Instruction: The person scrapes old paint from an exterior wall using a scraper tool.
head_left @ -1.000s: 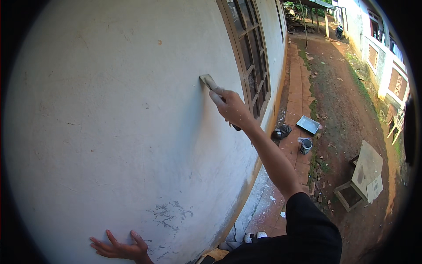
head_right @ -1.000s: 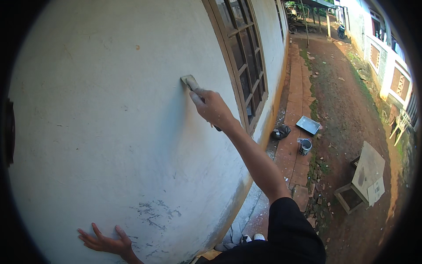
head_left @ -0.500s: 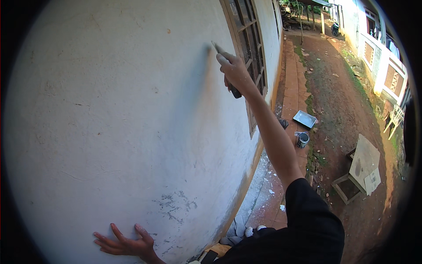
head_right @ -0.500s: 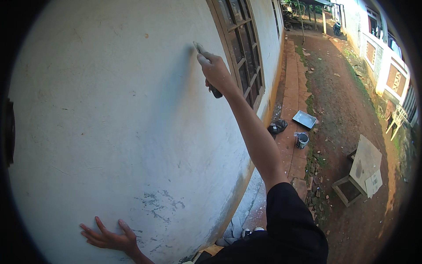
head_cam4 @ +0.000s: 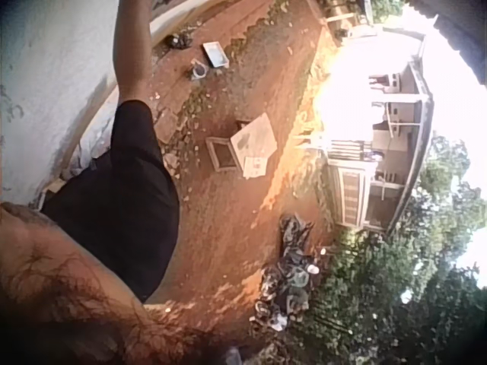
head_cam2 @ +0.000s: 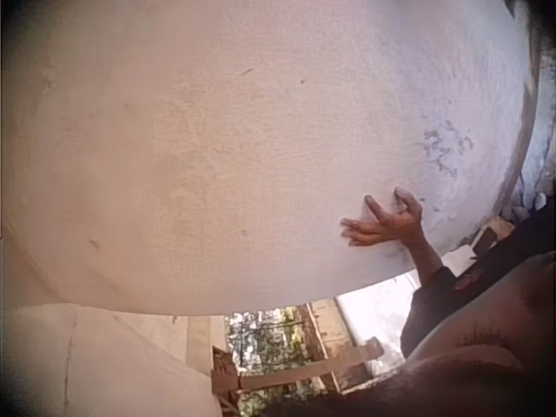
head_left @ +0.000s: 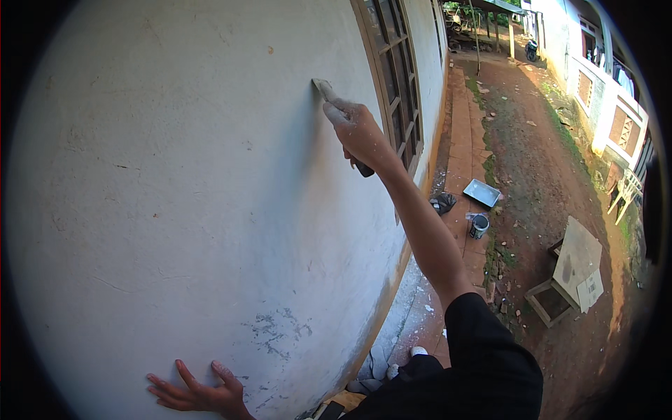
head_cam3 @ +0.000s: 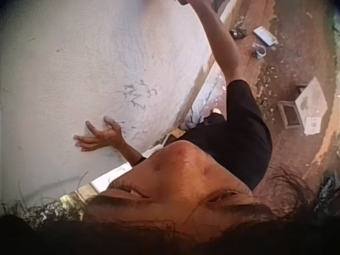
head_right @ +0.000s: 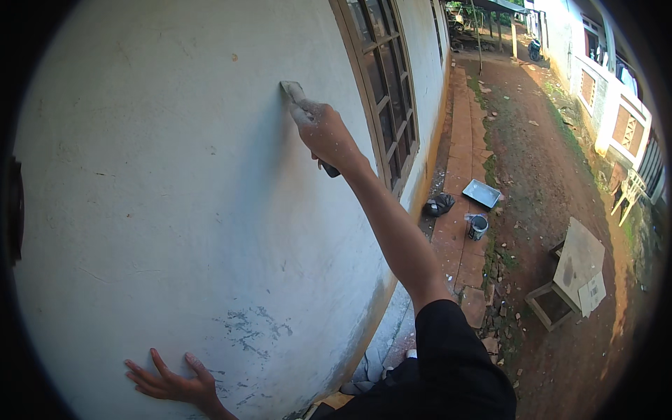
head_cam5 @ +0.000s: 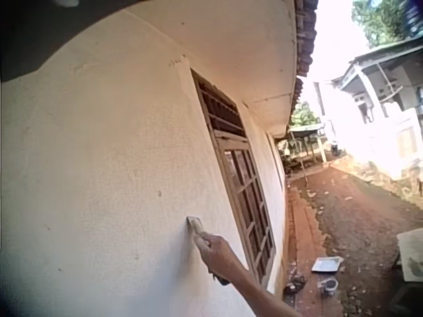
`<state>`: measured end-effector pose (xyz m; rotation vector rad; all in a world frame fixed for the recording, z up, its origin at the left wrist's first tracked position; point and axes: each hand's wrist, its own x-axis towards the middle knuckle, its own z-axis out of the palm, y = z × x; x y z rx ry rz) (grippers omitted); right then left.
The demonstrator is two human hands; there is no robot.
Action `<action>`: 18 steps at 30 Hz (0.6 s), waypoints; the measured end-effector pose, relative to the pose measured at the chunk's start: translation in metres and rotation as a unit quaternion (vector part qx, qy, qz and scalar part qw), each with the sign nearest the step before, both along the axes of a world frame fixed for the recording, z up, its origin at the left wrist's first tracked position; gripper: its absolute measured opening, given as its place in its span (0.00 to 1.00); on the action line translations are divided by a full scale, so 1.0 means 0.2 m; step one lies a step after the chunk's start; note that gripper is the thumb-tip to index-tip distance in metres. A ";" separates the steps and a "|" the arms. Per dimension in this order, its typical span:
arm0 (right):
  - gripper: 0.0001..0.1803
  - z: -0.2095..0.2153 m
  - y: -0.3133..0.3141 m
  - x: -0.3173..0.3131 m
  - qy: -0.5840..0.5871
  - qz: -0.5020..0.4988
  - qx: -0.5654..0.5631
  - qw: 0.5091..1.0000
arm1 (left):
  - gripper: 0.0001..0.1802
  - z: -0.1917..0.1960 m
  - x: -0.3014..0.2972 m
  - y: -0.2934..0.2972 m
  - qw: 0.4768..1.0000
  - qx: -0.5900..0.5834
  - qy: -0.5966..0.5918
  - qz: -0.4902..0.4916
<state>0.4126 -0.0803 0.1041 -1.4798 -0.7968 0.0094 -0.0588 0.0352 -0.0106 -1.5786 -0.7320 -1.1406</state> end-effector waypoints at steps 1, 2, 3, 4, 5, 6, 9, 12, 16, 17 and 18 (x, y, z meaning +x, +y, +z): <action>0.30 0.01 0.01 0.01 0.001 -0.001 -0.001 1.000 | 0.34 0.00 0.00 0.00 1.000 -0.007 -0.005 -0.001; 0.30 0.01 0.02 0.02 -0.013 -0.003 0.007 1.000 | 0.34 0.00 0.01 0.00 1.000 -0.007 -0.004 -0.002; 0.30 0.01 0.02 0.03 -0.026 -0.006 0.015 1.000 | 0.34 0.00 0.02 0.01 1.000 -0.001 -0.002 0.001; 0.29 -0.04 0.03 -0.05 -0.009 -0.012 -0.006 1.000 | 0.34 0.00 0.00 0.01 1.000 0.007 0.001 0.012; 0.26 -0.10 0.00 -0.12 -0.004 0.014 -0.044 0.999 | 0.34 0.00 -0.02 0.01 1.000 0.008 0.001 0.016; 0.25 -0.23 -0.01 -0.19 -0.025 0.015 -0.036 0.999 | 0.34 0.00 -0.02 0.01 1.000 0.007 0.002 0.016; 0.25 -0.22 -0.01 -0.15 -0.030 0.020 -0.037 0.999 | 0.34 -0.02 0.02 0.00 1.000 0.010 -0.001 0.019; 0.26 0.05 -0.04 -0.01 0.015 0.018 -0.030 0.999 | 0.34 -0.03 0.03 0.03 1.000 0.007 0.004 0.011; 0.24 0.04 -0.03 -0.01 0.002 0.027 -0.034 0.999 | 0.34 0.01 0.00 -0.02 1.000 0.003 0.001 0.020; 0.24 -0.06 -0.01 -0.03 -0.023 0.016 -0.040 0.999 | 0.34 0.01 -0.01 -0.02 1.000 0.004 -0.002 0.025; 0.24 -0.18 0.00 -0.05 -0.061 0.008 -0.023 0.998 | 0.34 0.00 -0.04 0.00 0.999 0.002 0.002 0.033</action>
